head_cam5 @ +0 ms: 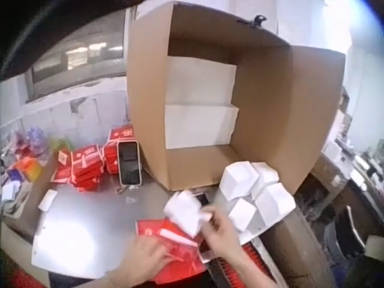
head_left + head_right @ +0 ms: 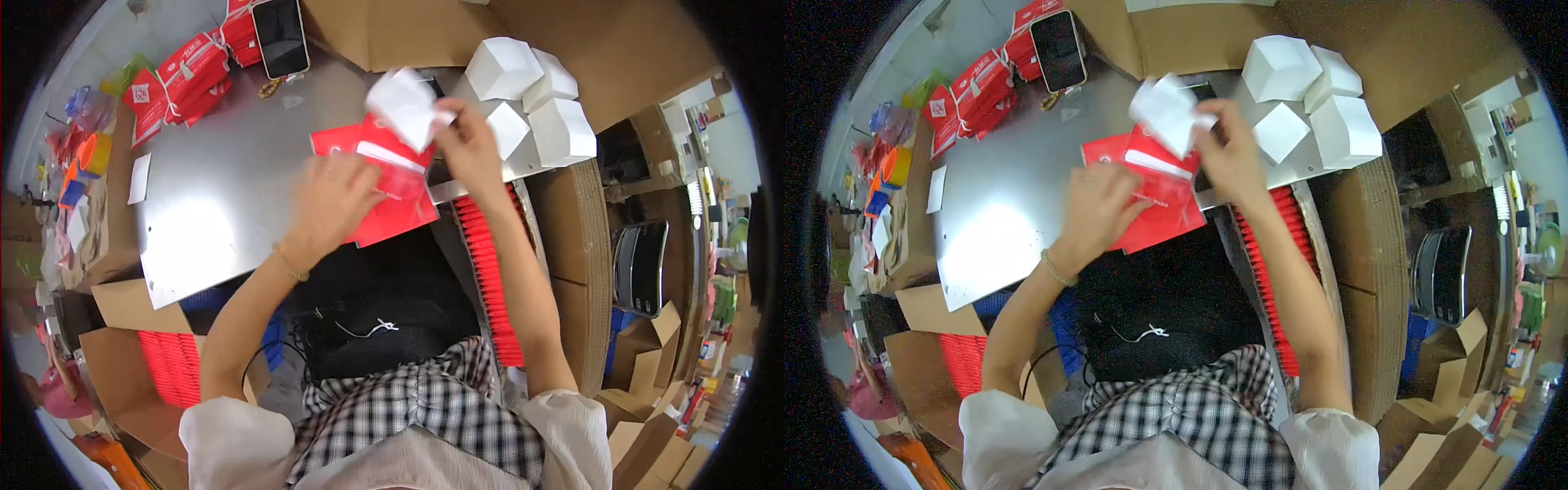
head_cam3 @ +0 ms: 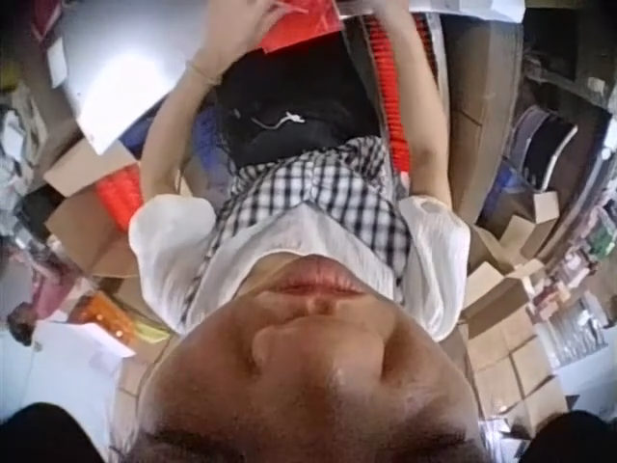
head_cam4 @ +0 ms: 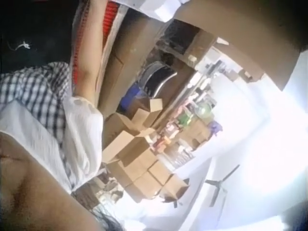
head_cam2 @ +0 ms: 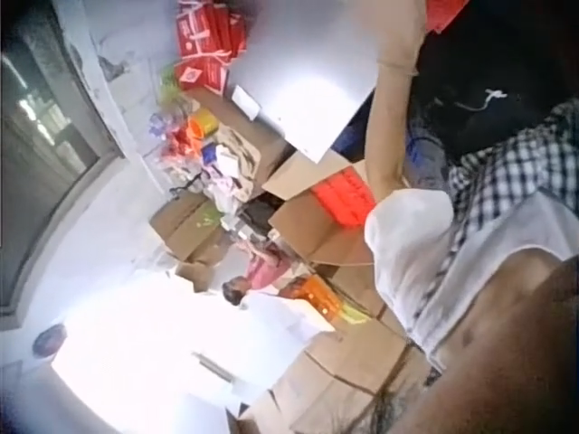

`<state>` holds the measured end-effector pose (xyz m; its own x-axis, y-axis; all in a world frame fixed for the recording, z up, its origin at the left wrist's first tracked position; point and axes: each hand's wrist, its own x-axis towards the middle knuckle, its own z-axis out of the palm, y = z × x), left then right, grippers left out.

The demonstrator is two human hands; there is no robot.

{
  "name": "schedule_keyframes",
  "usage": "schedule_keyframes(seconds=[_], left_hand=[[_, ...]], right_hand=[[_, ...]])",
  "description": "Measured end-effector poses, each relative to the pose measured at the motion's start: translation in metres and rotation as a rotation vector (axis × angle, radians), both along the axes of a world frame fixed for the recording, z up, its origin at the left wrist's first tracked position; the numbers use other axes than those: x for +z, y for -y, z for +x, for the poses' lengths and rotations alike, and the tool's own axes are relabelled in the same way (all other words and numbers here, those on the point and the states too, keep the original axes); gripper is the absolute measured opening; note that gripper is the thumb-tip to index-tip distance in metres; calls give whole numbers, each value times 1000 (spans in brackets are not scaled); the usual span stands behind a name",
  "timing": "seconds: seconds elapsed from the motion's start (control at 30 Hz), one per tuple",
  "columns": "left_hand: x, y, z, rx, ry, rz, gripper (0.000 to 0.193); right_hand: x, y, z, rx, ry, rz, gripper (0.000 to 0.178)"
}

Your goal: Packaging red booklets or envelopes into individual small white boxes and then placing them into larger shipping cartons.

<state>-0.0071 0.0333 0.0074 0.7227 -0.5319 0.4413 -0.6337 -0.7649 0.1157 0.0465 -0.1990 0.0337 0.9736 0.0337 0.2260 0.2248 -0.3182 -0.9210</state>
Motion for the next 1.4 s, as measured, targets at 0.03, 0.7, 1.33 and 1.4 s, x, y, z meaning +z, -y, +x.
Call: schedule_keyframes(seconds=[0.03, 0.7, 1.33, 1.4], left_hand=[[-8, -1, 1, -92, -93, 59, 48], [12, 5, 25, 156, -18, -145, 48], [9, -42, 0, 371, -18, -501, 12], [17, 8, -11, 253, -221, -360, 24]], right_hand=[[5, -3, 15, -28, 79, 286, 25], [-19, 40, -21, 82, 422, -602, 18], [5, 87, -2, -205, 490, -1116, 28], [31, 43, -21, -403, 732, -870, 29]])
